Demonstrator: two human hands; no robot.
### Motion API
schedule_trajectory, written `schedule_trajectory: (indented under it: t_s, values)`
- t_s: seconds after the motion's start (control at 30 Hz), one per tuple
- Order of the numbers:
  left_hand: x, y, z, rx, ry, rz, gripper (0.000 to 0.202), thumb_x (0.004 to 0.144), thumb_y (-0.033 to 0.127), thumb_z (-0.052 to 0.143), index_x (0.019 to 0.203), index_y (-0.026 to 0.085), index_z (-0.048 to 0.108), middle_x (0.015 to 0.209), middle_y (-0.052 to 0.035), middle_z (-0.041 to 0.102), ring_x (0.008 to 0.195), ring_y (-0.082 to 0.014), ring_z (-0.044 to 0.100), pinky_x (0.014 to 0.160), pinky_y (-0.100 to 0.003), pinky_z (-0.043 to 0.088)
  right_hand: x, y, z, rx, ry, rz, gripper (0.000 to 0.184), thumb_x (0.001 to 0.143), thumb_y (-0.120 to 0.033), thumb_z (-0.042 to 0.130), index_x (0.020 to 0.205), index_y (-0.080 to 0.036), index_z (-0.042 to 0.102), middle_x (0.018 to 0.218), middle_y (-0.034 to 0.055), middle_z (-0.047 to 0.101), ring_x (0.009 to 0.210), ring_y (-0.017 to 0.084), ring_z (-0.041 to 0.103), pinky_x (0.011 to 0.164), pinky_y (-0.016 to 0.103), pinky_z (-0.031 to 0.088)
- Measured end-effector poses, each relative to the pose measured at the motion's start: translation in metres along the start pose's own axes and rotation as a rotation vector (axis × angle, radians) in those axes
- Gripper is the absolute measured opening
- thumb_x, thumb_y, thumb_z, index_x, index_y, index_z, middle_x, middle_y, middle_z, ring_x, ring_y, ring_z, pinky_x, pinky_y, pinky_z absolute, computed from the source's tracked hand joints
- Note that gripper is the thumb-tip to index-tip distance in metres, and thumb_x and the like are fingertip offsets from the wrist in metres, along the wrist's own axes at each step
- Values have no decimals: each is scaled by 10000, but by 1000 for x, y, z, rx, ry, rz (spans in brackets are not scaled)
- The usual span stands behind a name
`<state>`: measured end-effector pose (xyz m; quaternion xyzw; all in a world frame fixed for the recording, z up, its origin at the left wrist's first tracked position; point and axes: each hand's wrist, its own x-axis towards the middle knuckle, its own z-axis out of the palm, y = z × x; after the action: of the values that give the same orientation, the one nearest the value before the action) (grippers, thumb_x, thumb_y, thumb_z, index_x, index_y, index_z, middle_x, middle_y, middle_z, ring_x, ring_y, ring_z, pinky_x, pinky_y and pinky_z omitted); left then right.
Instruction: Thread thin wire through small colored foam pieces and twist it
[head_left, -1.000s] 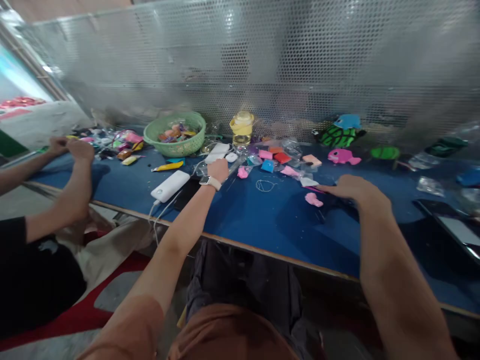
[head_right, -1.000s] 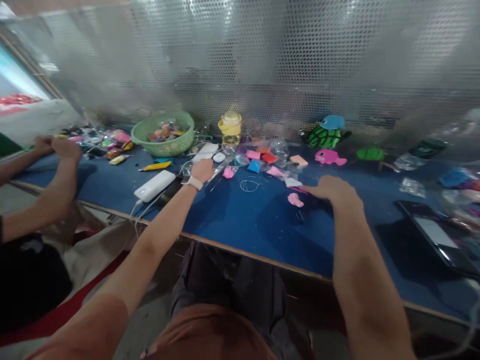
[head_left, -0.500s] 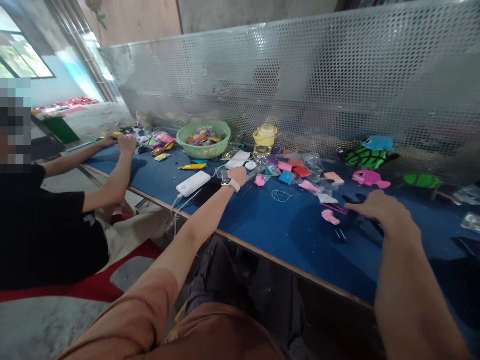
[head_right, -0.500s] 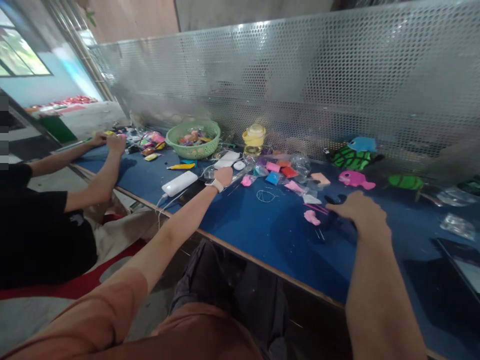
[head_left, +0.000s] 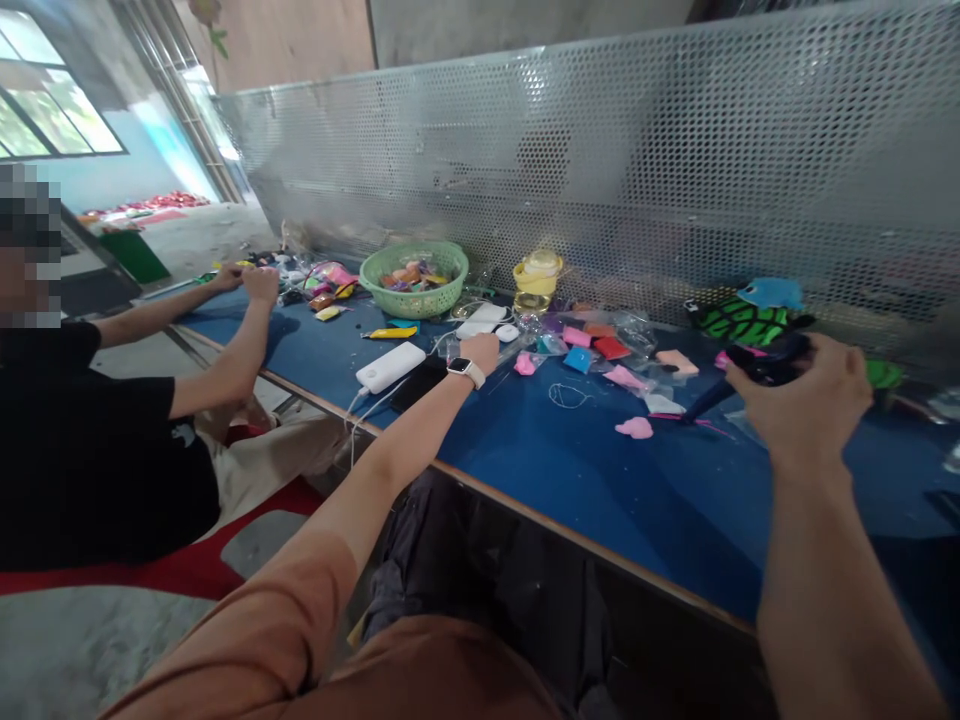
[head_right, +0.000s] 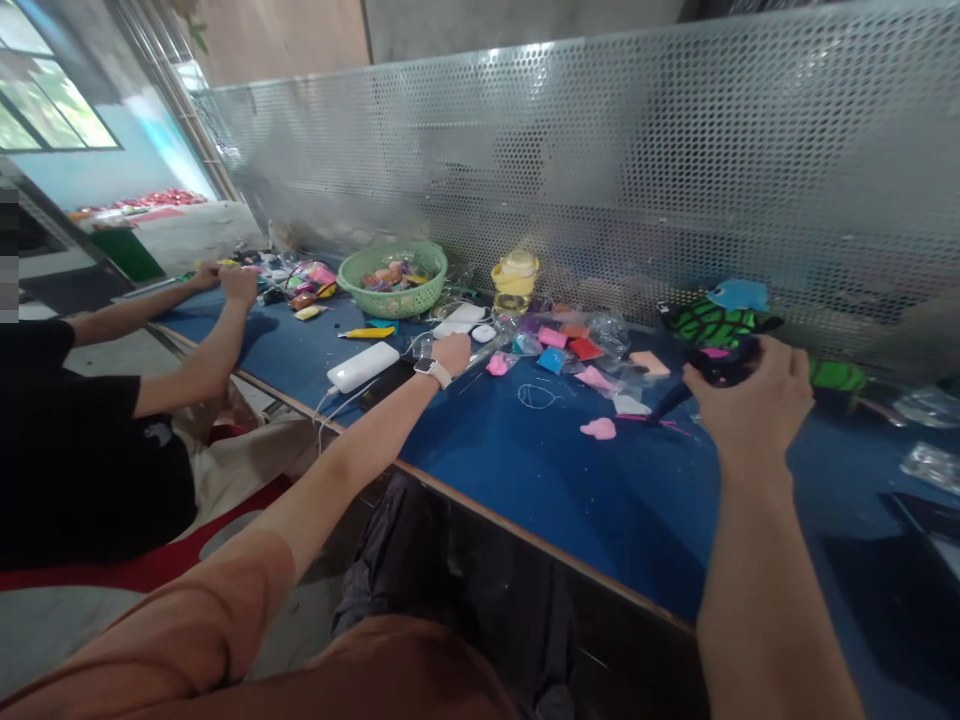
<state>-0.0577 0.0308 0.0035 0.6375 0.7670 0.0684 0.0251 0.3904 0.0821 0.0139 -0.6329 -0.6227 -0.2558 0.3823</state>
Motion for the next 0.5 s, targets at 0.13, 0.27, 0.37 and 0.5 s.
schedule_trajectory:
  t_s: [0.13,0.27,0.37,0.5]
  values:
    - [1,2,0,-8,-12,3,433,1188,91,504,1513,99,789,1557,-287,793,1485,-361,800,1198,-417,634,-8,-24,-18,180,-134,-51,706,1018,-486,781,1624,-130,722,1510,293,785,1453,424,772,1302,480,588]
    - [1,5,0,-18,-27,25,429,1179,90,516,1510,97,789,1548,-281,802,1493,-352,793,1185,-403,638,-15,-42,-23,210,-166,-3,737,1006,-483,733,1655,-137,693,1563,284,794,1501,423,759,1313,495,563]
    - [2,5,-1,-25,-39,34,445,1182,86,499,1514,100,794,1549,-272,809,1497,-338,790,1184,-385,637,-15,-46,-22,104,-260,135,759,978,-564,718,1591,-117,742,1477,312,841,1449,499,782,1262,580,579]
    - [1,4,-1,-23,-55,48,470,1188,66,453,1473,94,825,1536,-269,820,1492,-343,795,1183,-400,641,-9,-41,-22,7,-395,207,737,980,-577,728,1498,-58,805,1377,347,863,1433,534,787,1253,570,572]
